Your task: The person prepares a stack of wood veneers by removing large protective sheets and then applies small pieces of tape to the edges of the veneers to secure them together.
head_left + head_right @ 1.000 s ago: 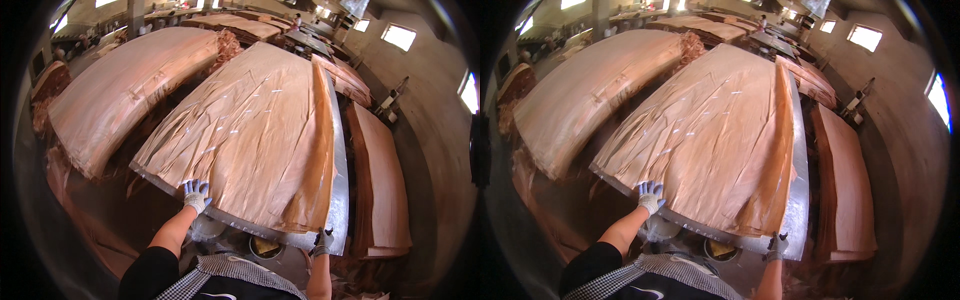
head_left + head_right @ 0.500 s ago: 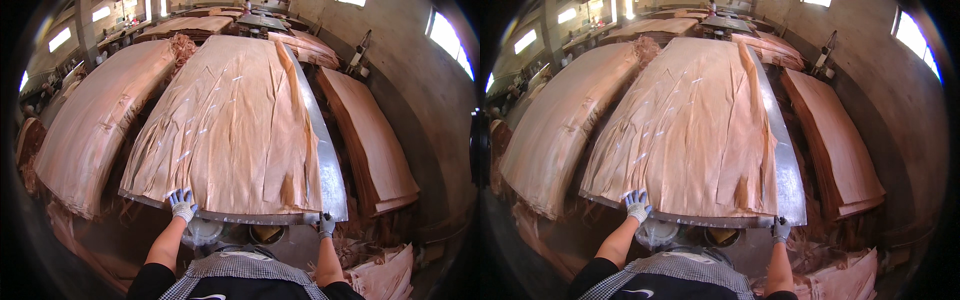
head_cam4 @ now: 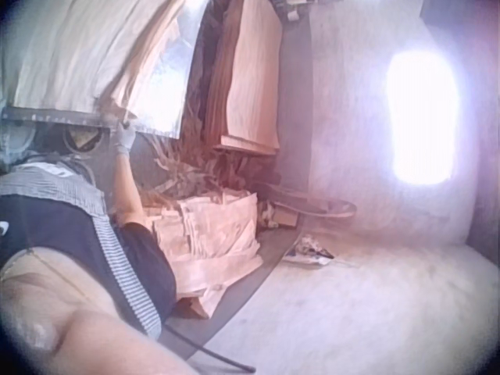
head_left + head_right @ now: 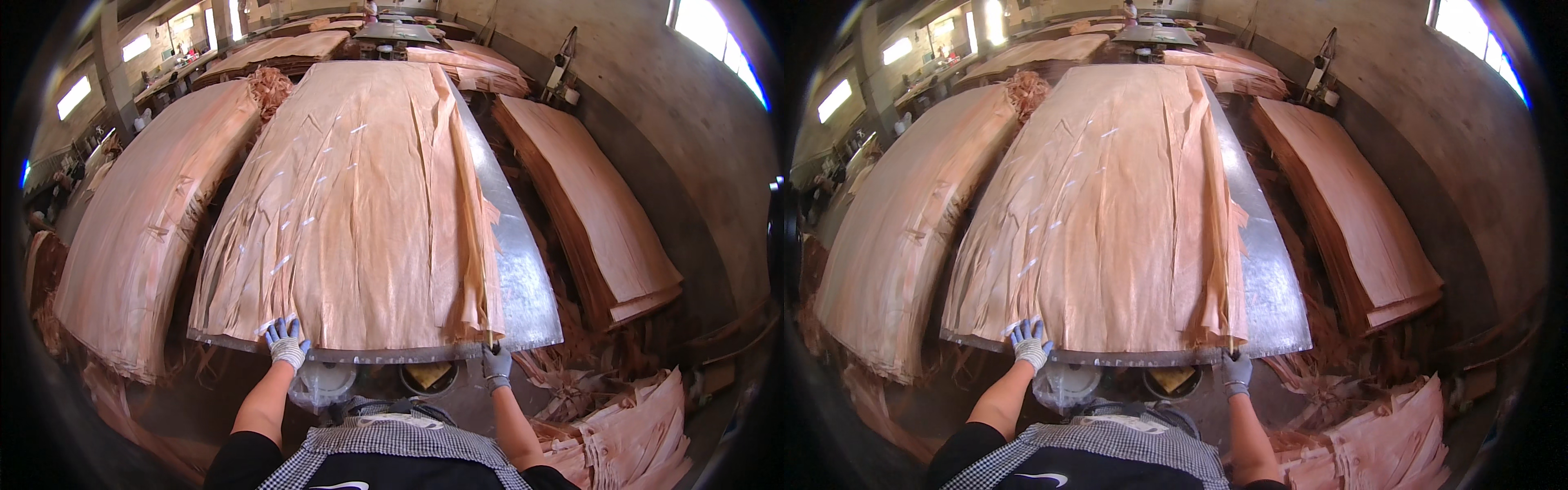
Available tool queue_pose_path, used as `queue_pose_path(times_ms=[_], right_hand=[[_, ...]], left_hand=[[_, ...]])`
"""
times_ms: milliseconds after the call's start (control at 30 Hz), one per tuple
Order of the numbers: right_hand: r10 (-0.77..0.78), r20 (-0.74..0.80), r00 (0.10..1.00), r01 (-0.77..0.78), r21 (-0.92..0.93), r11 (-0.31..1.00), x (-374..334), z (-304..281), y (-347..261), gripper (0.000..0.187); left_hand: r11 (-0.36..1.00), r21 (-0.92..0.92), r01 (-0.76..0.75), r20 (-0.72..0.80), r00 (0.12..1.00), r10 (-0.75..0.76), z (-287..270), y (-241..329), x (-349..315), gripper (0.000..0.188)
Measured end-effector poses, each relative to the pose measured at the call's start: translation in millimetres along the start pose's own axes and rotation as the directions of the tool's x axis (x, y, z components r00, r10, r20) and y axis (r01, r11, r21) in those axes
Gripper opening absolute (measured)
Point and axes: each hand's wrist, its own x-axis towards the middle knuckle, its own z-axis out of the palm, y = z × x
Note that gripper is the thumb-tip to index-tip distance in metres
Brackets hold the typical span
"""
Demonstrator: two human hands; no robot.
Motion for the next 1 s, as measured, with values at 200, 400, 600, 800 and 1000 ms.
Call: queue_pose_path(times_ms=[200,400,600,800,1000], right_hand=[[0.142,0.258,0.956,-0.258,0.502,0.826,11,-53,-68,0.024],[-0.006,0.040,0.999,-0.002,0.199,0.980,3,-101,7,0.028],[-0.154,-0.037,0.987,0.151,-0.086,0.985,4,-58,54,0.037],[-0.072,-0.027,0.997,0.071,-0.048,0.996,37,-34,18,0.034],[-0.155,-0.083,0.984,0.133,-0.226,0.965,30,-57,-14,0.036]], left_hand=[[1.000,-0.006,-0.004,0.011,1.000,0.004,-4,1,-1,0.077],[1.000,0.001,0.020,0.068,0.997,-0.020,-10,4,-2,0.078],[1.000,0.031,0.003,0.036,0.999,-0.004,-13,4,-2,0.078],[0.992,0.122,-0.042,0.048,0.998,0.037,-10,3,7,0.076],[0.994,0.101,0.036,0.124,0.991,-0.049,-18,9,5,0.078]])
